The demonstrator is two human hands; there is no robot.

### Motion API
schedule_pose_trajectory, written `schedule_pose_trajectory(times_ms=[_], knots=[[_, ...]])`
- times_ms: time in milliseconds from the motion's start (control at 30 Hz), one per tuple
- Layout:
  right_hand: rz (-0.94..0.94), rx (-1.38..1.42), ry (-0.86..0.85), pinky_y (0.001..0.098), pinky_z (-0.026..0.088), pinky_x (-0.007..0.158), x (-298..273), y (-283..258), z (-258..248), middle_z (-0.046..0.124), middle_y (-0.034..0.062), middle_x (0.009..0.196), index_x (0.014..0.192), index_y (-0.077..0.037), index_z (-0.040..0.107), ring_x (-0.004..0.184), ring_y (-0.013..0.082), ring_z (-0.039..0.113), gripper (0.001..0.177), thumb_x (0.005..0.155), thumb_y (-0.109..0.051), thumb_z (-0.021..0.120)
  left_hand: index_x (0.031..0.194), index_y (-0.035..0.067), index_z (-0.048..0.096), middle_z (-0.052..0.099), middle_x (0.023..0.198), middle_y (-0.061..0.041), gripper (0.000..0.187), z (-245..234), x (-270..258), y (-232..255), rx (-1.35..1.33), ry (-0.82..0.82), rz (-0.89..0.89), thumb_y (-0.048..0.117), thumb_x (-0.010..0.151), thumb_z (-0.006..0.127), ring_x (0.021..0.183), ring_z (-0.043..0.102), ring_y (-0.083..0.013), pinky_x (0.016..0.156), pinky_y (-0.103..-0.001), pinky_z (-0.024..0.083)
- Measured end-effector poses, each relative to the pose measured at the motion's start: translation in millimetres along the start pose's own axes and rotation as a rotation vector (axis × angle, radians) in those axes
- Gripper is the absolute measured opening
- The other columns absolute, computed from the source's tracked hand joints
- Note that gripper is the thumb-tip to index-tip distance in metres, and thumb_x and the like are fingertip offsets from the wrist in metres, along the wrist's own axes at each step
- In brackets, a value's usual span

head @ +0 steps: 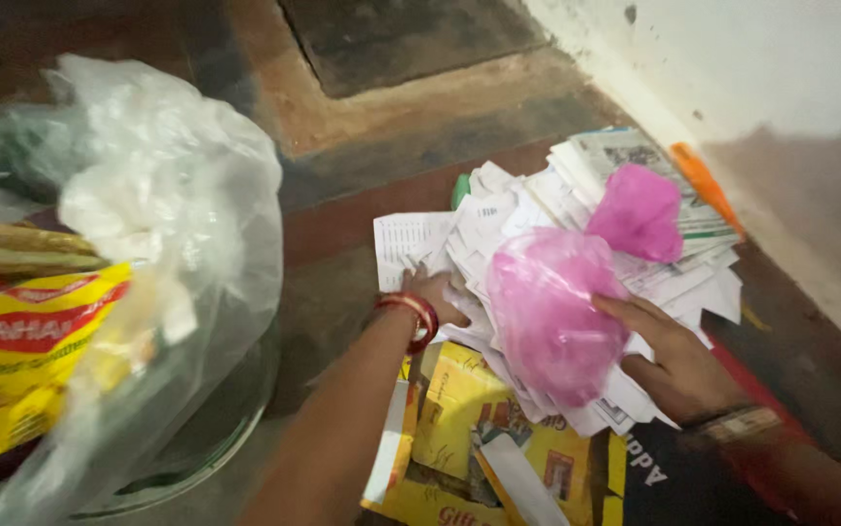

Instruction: The person sorts through a pile of waste on the floor, picking up various items including plastic bags, food packaging, and paper. They fold or crumple each item and place it into a green bucket lined with a plastic bag.

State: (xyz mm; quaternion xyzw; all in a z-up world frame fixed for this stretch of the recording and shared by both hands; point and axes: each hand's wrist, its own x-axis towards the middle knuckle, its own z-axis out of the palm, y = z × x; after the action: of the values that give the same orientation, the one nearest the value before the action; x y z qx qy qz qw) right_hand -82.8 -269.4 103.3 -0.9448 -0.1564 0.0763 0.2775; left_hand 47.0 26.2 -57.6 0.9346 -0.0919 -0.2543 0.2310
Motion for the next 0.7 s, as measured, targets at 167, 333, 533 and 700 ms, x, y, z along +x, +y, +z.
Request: schedule_pose_trajectory(times_ms=[167,333,533,700], knots=[[0.104,0.265,0.045,0.0378,0.032,0.117,-67,-26,-43,0.053,0.0098,0.156,0.144,-0.013,0.057,0.144,0.0236,0.047,0.072,0.073,-0.003,0.061,0.134,0.009,0.068,0.06,0.145,-0.021,0.077,13,-80,46,-0.807,0.177,0.16,0.067,0.084,0.059,0.14,0.054,-0.0348,0.12,-0.045,0.038],[0.241,0.392,0.045,0.0374,0.048,0.103,-113,-71,-72,0.062,0.0074,0.136,0.133,-0.012,0.064,0.122,0.0222,0.061,0.048,0.085,-0.011,0.067,0.147,0.019,0.049,0.059,0.141,-0.011,0.072,-29,-180,132,-1.214,-0.247,0.188,0.059,0.089,0.061,0.128,0.056,-0.0304,0.107,-0.057,0.043],[0.078,0.885,0.32,0.048,0.056,0.095,-136,-93,-80,0.063,0.0143,0.128,0.134,-0.011,0.049,0.116,0.0293,0.065,0.051,0.086,-0.006,0.065,0.121,0.005,0.068,0.077,0.106,-0.011,0.042,-67,-253,162,-1.438,-0.21,0.391,0.015,0.082,0.078,0.09,0.076,-0.0242,0.081,-0.043,0.064],[0.085,0.941,0.14,0.0437,0.057,0.098,-120,-111,-78,0.07,0.0065,0.125,0.136,-0.011,0.056,0.117,0.0197,0.067,0.055,0.082,-0.015,0.067,0.117,0.0,0.072,0.077,0.107,-0.009,0.032,-81,-284,151,-1.217,-0.082,0.596,0.007,0.086,0.079,0.094,0.073,-0.0144,0.087,-0.032,0.059]])
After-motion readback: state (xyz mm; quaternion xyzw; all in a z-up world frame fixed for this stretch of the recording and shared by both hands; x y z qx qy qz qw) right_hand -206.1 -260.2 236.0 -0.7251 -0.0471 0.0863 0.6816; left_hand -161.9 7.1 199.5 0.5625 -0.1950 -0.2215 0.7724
